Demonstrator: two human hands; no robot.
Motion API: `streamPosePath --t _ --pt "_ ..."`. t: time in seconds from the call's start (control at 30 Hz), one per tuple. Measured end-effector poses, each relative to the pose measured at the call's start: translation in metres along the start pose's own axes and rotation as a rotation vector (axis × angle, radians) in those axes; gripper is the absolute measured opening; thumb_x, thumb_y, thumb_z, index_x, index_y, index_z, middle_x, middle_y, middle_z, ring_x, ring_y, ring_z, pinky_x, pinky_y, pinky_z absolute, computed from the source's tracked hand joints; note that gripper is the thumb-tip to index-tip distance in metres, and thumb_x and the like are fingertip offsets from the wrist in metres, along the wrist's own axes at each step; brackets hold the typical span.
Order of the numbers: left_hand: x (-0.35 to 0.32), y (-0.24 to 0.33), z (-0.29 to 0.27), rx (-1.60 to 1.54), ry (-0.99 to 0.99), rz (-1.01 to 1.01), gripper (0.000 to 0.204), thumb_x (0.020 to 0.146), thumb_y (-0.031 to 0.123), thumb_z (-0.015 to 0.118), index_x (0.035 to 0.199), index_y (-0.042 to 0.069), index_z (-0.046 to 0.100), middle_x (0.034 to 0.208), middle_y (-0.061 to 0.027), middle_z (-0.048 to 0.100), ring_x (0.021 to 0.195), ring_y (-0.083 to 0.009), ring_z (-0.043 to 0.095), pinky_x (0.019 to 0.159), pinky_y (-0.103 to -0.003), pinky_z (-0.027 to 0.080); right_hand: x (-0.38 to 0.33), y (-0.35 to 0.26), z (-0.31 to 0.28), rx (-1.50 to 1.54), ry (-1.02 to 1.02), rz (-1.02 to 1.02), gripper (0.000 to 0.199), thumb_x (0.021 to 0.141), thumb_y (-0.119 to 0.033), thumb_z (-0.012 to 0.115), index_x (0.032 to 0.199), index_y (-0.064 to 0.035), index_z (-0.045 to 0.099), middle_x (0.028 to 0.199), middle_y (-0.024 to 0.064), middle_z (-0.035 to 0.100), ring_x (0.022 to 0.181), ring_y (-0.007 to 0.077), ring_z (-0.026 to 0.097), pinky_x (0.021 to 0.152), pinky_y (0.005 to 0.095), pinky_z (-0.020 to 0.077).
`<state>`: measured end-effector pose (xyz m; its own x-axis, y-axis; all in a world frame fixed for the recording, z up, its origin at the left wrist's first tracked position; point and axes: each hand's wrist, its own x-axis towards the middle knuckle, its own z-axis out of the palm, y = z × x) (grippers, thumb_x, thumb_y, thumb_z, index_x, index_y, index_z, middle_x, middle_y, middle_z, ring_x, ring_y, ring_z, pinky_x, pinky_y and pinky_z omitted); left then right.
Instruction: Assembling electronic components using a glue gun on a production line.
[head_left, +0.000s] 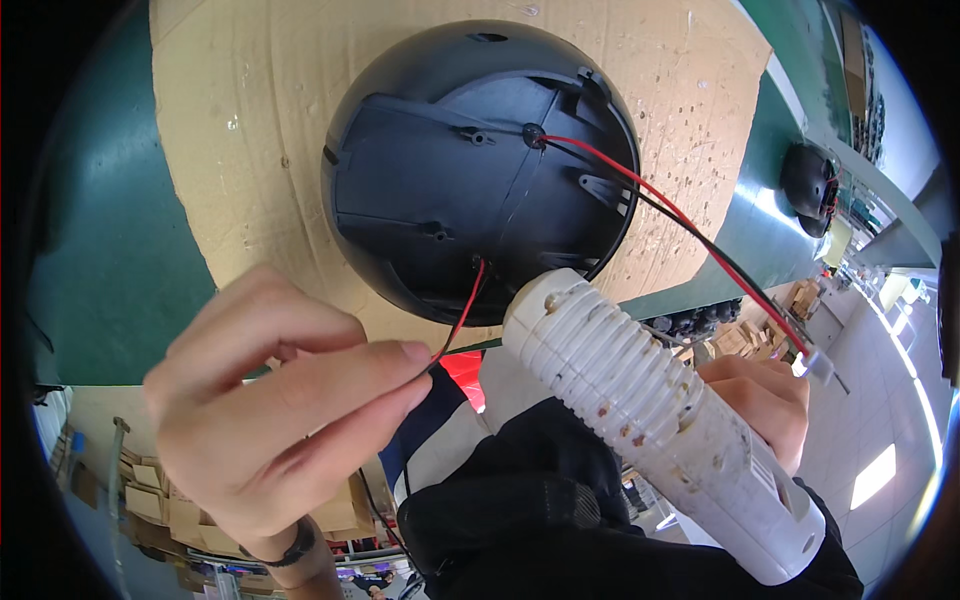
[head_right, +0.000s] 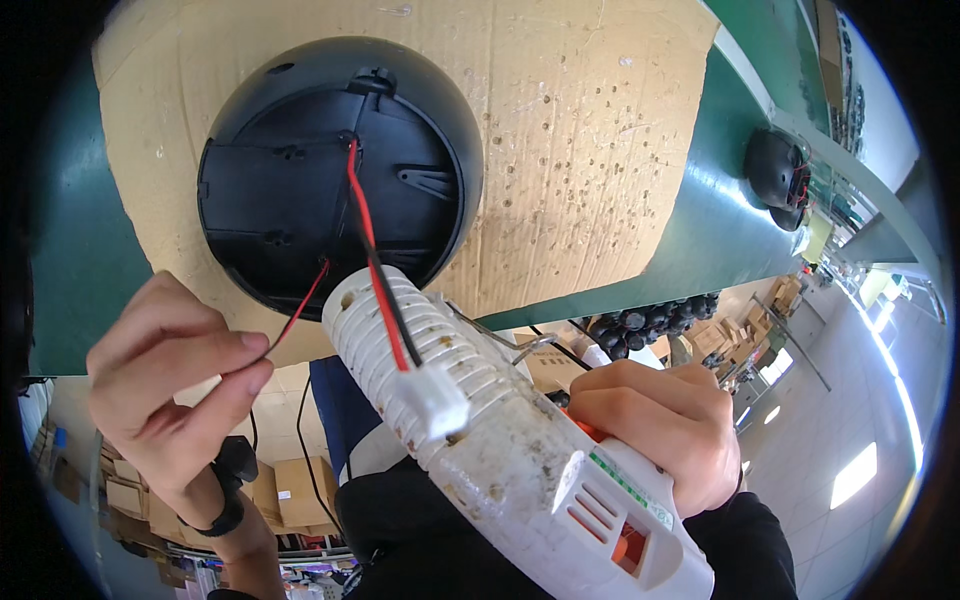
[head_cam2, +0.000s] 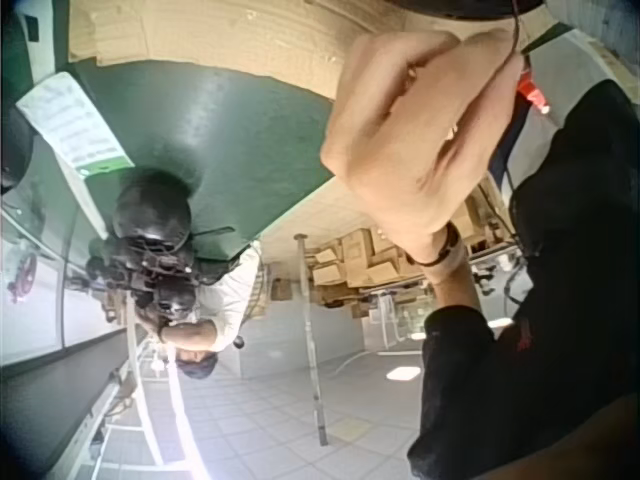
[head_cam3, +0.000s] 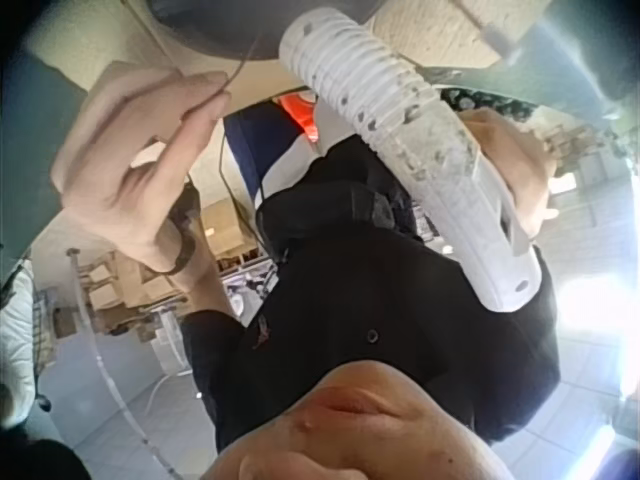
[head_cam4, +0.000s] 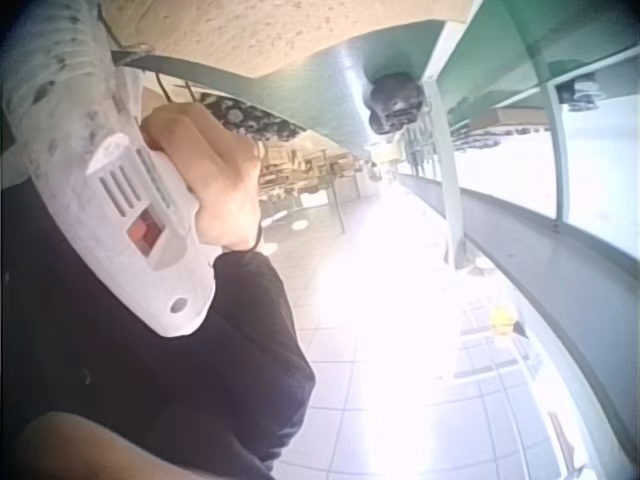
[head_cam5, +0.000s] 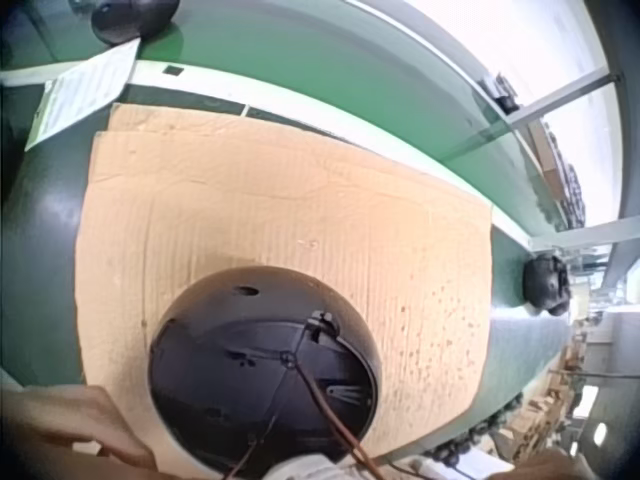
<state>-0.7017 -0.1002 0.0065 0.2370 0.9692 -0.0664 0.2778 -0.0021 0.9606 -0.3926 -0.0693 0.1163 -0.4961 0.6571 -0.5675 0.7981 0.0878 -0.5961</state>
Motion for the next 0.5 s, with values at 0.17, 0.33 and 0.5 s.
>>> streamPosePath --t 0.17,0.33,0.5 --pt "-0.005 -0.006 0.012 -0.033 0.035 -0.003 0.029 0.059 0.000 0.082 0.087 0.001 0.076 0.072 -0.0060 0.061 0.061 -0.0174 0.052 0.056 -0.030 0.035 -0.002 -0.005 -0.009 -0.064 0.020 0.014 0.020 0.072 -0.015 0.075 0.085 -0.0024 0.068 0.079 0.0099 0.068 0.060 0.0229 0.067 0.050 0.0299 0.0506" --pt "-0.012 -0.006 0.012 -0.015 0.047 -0.012 0.028 0.059 0.001 0.082 0.087 0.001 0.076 0.071 -0.0057 0.061 0.061 -0.0172 0.052 0.056 -0.030 0.035 0.002 -0.001 0.001 -0.023 0.028 -0.028 0.019 0.073 -0.015 0.074 0.085 -0.0019 0.068 0.079 0.0102 0.068 0.058 0.0227 0.066 0.047 0.0297 0.0481" --pt "-0.017 -0.008 0.014 -0.011 0.055 -0.001 0.027 0.059 0.000 0.081 0.086 0.000 0.076 0.071 -0.0057 0.061 0.060 -0.0172 0.052 0.055 -0.030 0.035 0.005 0.000 0.006 -0.033 -0.009 -0.023 0.019 0.073 -0.015 0.073 0.085 -0.0016 0.067 0.079 0.0103 0.068 0.056 0.0222 0.064 0.047 0.0295 0.0472"
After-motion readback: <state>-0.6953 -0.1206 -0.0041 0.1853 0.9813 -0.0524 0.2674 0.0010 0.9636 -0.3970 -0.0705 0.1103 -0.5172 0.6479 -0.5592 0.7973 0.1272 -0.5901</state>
